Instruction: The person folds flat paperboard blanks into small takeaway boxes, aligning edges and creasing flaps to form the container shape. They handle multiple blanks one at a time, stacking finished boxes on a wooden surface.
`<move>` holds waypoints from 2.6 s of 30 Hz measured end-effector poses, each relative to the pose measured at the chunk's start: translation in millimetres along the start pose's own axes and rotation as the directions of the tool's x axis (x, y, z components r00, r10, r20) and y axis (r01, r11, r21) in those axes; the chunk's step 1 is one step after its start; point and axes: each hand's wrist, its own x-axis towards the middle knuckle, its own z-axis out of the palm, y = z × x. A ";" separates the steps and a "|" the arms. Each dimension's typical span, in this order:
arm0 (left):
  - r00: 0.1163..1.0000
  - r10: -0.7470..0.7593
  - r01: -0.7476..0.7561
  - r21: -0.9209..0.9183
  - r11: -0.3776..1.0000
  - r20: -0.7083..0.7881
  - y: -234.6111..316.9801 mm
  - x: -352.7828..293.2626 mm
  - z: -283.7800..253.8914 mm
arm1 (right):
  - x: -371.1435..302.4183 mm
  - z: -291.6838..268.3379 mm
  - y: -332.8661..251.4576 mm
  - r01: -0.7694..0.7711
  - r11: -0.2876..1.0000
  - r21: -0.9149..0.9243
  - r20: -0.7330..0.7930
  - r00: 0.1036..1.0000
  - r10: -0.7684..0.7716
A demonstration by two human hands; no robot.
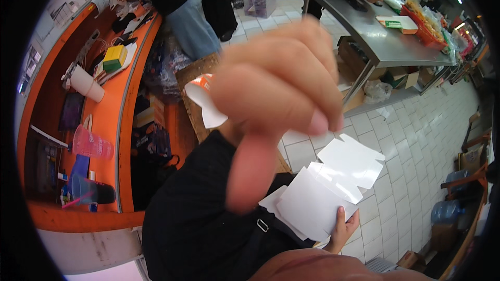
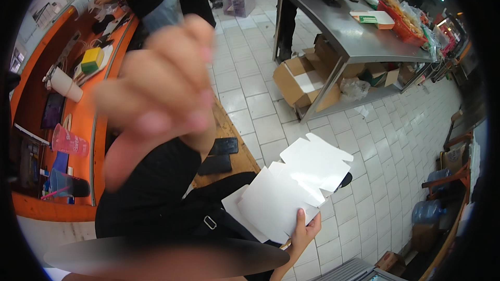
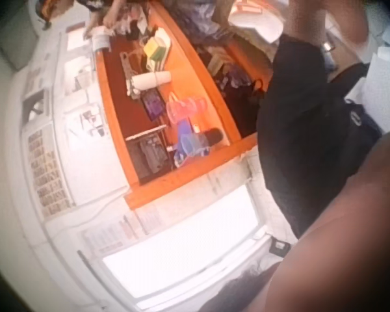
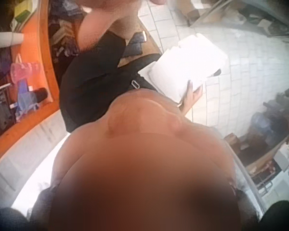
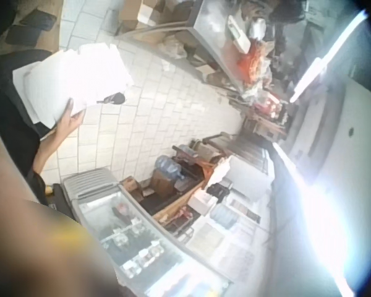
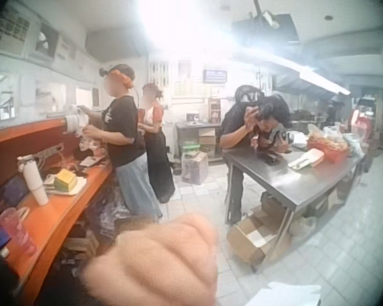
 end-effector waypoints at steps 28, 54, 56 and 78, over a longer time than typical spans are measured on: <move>0.212 -0.426 0.887 0.010 0.462 0.880 8.4 -175.0 221.3 | 14.1 -27.6 15.9 -0.150 0.984 0.097 -0.131 0.978 0.162; 0.164 -0.745 0.875 -0.444 -0.193 0.647 19.8 -202.7 276.8 | 10.0 -45.0 34.9 0.047 0.979 -0.199 -0.402 0.907 -0.126; 0.157 -0.775 0.900 -0.411 -0.143 0.612 22.4 -196.3 276.0 | 10.2 -44.6 34.7 -0.054 0.968 -0.244 -0.413 0.909 -0.054; 0.247 -0.718 0.830 -0.525 -0.190 0.651 37.6 -150.3 242.9 | -12.2 -33.3 -2.8 0.058 0.887 0.459 -0.147 0.989 0.011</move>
